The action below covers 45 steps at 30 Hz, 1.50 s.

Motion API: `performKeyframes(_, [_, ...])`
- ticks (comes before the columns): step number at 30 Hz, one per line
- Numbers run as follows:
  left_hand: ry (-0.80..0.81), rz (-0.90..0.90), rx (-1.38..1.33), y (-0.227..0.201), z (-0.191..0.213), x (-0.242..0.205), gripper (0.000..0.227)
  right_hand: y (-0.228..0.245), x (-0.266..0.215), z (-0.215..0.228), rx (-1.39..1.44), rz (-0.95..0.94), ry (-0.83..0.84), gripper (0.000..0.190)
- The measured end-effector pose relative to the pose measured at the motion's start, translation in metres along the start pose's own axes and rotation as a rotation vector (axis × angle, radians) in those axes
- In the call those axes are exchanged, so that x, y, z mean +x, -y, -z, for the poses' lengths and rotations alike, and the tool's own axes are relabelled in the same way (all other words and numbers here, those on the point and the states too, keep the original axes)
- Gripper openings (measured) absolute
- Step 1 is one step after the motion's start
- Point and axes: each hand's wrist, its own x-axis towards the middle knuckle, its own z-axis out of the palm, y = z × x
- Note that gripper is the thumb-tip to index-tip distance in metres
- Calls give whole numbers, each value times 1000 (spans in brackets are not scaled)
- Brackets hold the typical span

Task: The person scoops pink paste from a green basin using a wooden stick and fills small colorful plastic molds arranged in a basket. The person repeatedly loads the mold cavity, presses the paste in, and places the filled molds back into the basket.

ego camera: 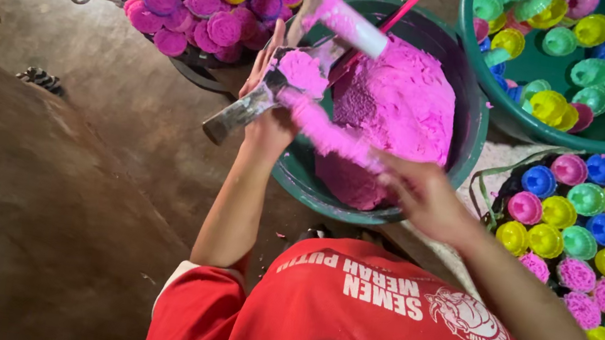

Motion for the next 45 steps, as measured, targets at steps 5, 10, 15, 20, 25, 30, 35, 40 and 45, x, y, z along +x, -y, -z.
performKeyframes(5, [132,12,371,-3,-23,-2,37,-4,36,8,48,-99,-189,47])
performKeyframes(10, [84,318,-117,42,-38,-2,40,0,33,-19,-69,71,-148,46])
performKeyframes(15, [-55,784,-920,111,-19,-3,28,6,15,6,80,-169,124,51])
performKeyframes(20, [62,788,-1061,68,-36,-22,36,12,13,30,-524,225,-197,77])
performKeyframes(25, [823,1029,-1778,-77,-85,-78,44,12,-31,60,1025,571,-282,94])
performKeyframes(30, [1056,646,-1293,-190,-127,-74,54,25,-132,121,1008,425,-515,78])
performKeyframes(35, [1234,148,-492,-277,-152,-38,41,35,-257,173,-173,402,-494,63])
performKeyframes(40, [1359,77,-527,-358,-211,-40,47,5,-317,193,-642,704,-572,66])
performKeyframes(45, [1350,-58,-434,-387,-269,-51,51,-20,-360,222,-459,539,-573,71])
